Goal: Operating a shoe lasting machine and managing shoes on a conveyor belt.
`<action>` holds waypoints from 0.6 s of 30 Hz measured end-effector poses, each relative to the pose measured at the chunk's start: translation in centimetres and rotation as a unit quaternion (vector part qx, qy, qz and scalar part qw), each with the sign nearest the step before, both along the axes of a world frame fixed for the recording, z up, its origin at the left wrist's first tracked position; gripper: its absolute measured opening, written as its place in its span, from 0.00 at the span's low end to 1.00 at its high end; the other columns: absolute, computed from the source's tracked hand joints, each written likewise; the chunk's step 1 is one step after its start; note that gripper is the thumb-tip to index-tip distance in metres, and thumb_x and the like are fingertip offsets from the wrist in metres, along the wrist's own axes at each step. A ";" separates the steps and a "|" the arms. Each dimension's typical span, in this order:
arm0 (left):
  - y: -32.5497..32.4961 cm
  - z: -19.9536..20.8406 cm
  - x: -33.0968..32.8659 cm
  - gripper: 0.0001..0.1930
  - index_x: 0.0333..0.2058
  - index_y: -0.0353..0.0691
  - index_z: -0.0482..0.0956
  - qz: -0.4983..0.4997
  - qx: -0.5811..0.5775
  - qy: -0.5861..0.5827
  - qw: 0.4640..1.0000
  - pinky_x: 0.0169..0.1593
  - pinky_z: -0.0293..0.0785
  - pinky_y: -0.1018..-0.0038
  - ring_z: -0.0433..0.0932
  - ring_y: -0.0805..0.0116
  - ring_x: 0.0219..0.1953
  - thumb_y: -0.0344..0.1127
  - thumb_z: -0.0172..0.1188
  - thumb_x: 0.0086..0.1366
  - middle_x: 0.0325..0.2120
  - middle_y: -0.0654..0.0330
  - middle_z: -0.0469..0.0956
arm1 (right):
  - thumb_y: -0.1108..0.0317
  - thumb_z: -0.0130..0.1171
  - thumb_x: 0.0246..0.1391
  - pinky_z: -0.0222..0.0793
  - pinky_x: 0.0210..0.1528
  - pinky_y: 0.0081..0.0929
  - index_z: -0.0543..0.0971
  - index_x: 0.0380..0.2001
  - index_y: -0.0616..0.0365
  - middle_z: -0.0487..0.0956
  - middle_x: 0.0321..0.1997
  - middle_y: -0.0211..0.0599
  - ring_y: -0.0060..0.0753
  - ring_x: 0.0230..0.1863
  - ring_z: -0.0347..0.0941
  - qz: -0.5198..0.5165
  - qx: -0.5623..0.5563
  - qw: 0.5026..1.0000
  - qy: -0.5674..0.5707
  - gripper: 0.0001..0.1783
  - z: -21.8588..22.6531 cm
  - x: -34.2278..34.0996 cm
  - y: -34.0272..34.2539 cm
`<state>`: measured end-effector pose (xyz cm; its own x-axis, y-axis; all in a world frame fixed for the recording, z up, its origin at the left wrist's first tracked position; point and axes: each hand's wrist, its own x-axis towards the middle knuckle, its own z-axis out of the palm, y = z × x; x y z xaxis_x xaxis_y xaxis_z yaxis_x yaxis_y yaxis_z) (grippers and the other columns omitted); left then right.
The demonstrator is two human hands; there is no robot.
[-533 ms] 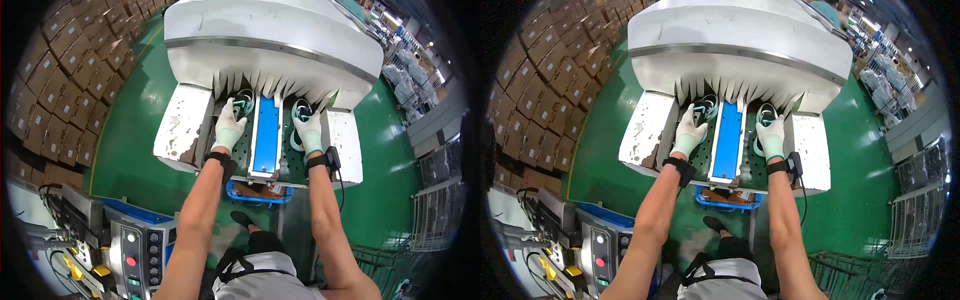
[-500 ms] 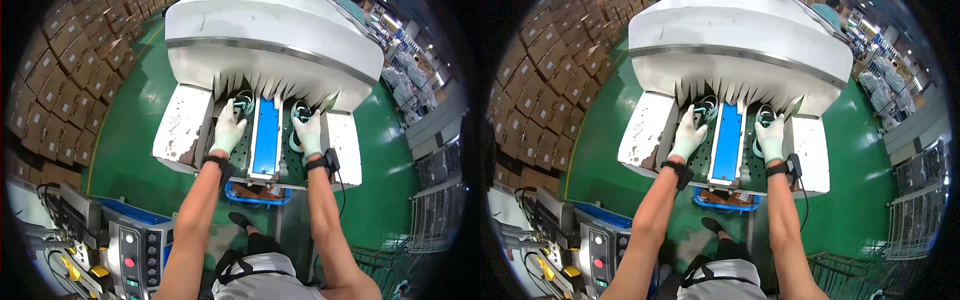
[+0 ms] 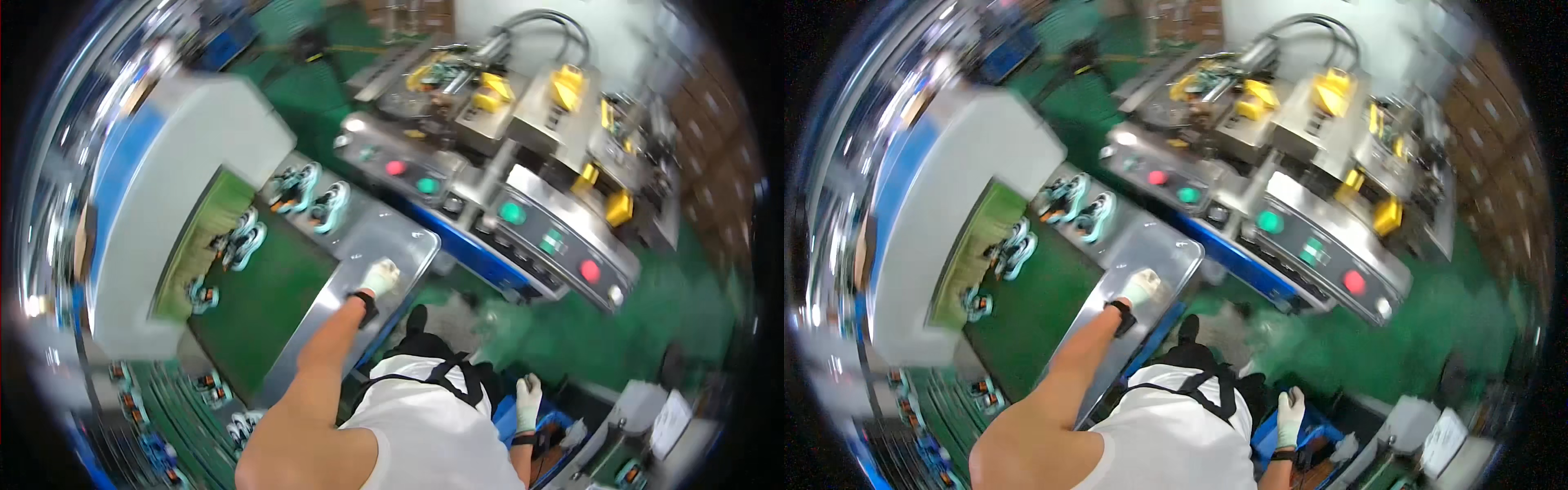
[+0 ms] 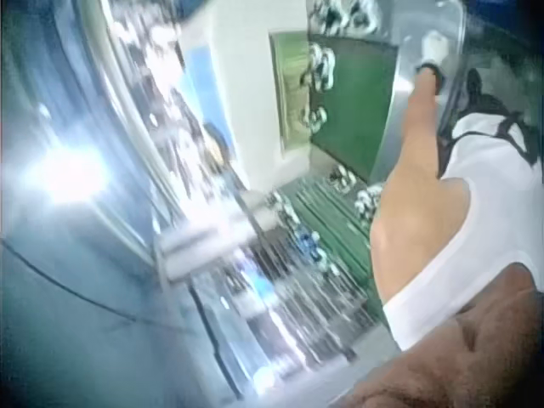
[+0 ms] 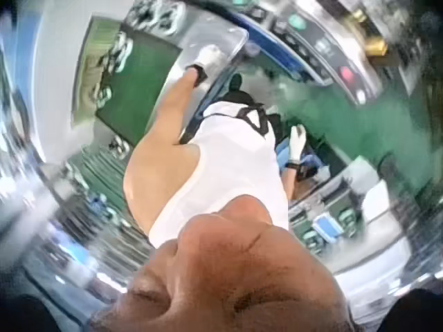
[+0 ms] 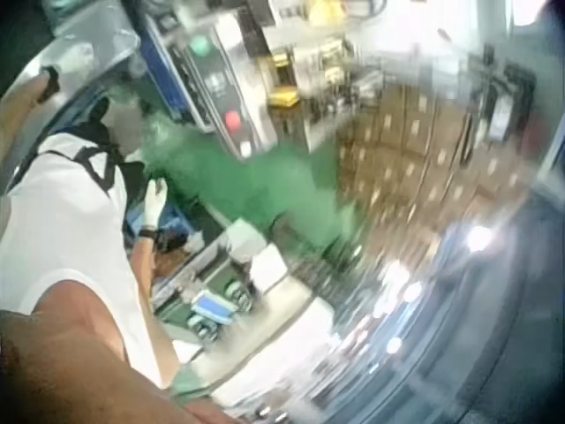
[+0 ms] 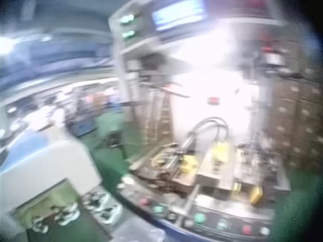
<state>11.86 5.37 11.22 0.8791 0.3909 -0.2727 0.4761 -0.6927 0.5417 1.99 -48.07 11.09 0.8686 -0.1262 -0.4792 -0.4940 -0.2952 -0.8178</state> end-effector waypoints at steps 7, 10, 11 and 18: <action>36.9 8.3 -18.5 0.16 0.44 0.37 0.80 0.281 0.176 -0.088 0.939 0.53 0.74 0.57 0.79 0.47 0.47 0.41 0.60 0.62 0.42 0.45 0.81 | 0.59 0.63 0.52 0.67 0.24 0.30 0.77 0.41 0.61 0.73 0.26 0.27 0.24 0.24 0.68 0.132 -0.108 0.946 0.277 0.18 -1.1 1.4 3.7; 44.0 9.7 -17.0 0.20 0.49 0.38 0.78 0.306 0.156 -0.050 0.938 0.56 0.73 0.58 0.77 0.47 0.51 0.42 0.61 0.61 0.47 0.46 0.80 | 0.63 0.64 0.52 0.68 0.26 0.32 0.81 0.42 0.66 0.78 0.26 0.36 0.30 0.23 0.71 0.159 -0.202 0.917 0.304 0.18 2.6 4.5 3.2; 47.0 9.3 -17.6 0.21 0.50 0.39 0.77 0.326 0.161 -0.009 0.932 0.57 0.71 0.58 0.76 0.46 0.53 0.43 0.62 0.61 0.50 0.46 0.78 | 0.64 0.64 0.52 0.68 0.26 0.31 0.81 0.40 0.65 0.79 0.27 0.36 0.30 0.23 0.72 0.170 -0.182 0.938 0.239 0.17 1.4 5.4 1.5; 46.6 -2.2 -21.8 0.18 0.41 0.44 0.76 0.267 0.331 0.163 0.890 0.47 0.74 0.55 0.75 0.50 0.49 0.38 0.69 0.52 0.43 0.55 0.75 | 0.56 0.56 0.63 0.72 0.41 0.36 0.80 0.46 0.63 0.80 0.41 0.45 0.37 0.38 0.73 0.313 -0.229 0.908 0.159 0.20 9.2 7.8 9.1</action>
<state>-9.92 51.98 9.06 0.4366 0.8991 -0.0328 0.8903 -0.4370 -0.1285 9.81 -38.95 20.27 0.6663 0.0954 -0.7396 -0.3018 -0.8725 -0.3843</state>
